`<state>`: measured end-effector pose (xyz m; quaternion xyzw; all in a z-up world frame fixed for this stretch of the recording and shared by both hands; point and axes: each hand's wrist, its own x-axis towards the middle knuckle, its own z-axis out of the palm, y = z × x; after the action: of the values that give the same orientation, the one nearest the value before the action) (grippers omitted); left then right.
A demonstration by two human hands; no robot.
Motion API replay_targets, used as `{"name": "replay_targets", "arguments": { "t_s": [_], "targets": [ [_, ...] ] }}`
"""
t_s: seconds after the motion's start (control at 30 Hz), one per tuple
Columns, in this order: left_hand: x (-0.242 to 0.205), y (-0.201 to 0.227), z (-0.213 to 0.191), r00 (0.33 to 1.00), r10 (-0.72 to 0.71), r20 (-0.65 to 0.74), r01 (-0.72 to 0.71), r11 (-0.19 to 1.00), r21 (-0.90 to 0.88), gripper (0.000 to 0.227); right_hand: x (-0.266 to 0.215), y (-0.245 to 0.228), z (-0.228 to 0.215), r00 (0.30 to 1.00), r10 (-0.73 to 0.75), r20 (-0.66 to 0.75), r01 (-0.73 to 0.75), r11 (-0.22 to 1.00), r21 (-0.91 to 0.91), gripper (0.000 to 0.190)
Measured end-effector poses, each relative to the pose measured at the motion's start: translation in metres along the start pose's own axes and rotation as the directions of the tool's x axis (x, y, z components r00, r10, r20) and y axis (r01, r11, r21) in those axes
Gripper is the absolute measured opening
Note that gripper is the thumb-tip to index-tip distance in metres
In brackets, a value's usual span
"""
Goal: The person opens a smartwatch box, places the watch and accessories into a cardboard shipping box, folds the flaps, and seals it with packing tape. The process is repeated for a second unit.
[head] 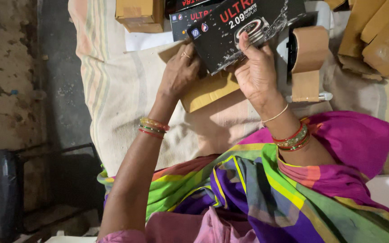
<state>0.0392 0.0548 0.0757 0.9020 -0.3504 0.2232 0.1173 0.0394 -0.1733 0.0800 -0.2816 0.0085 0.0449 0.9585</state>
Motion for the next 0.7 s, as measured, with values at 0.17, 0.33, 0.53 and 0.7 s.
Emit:
{"name": "replay_targets", "arguments": {
  "t_s": [0.17,0.33,0.53,0.7],
  "targets": [
    [0.018,0.023,-0.005,0.984,-0.173,0.050,0.177,0.981,-0.080,0.031,-0.008,-0.025,0.014,0.999,0.000,0.035,-0.001,1.000,0.013,0.027],
    [0.033,0.033,0.009,0.912,-0.359,0.197,0.370,0.929,-0.018,0.030,-0.013,-0.054,0.014,0.958,-0.254,0.136,0.272,0.953,-0.137,0.024],
    [0.037,0.039,-0.006,0.942,-0.167,0.291,0.244,0.937,-0.252,0.044,-0.010,-0.076,0.006,0.887,-0.434,0.160,0.456,0.877,-0.152,0.031],
    [0.052,0.065,-0.029,0.908,-0.165,0.386,0.234,0.962,-0.138,0.028,-0.014,-0.087,0.010,0.865,-0.470,0.178,0.498,0.848,-0.181,0.028]
  ]
}}
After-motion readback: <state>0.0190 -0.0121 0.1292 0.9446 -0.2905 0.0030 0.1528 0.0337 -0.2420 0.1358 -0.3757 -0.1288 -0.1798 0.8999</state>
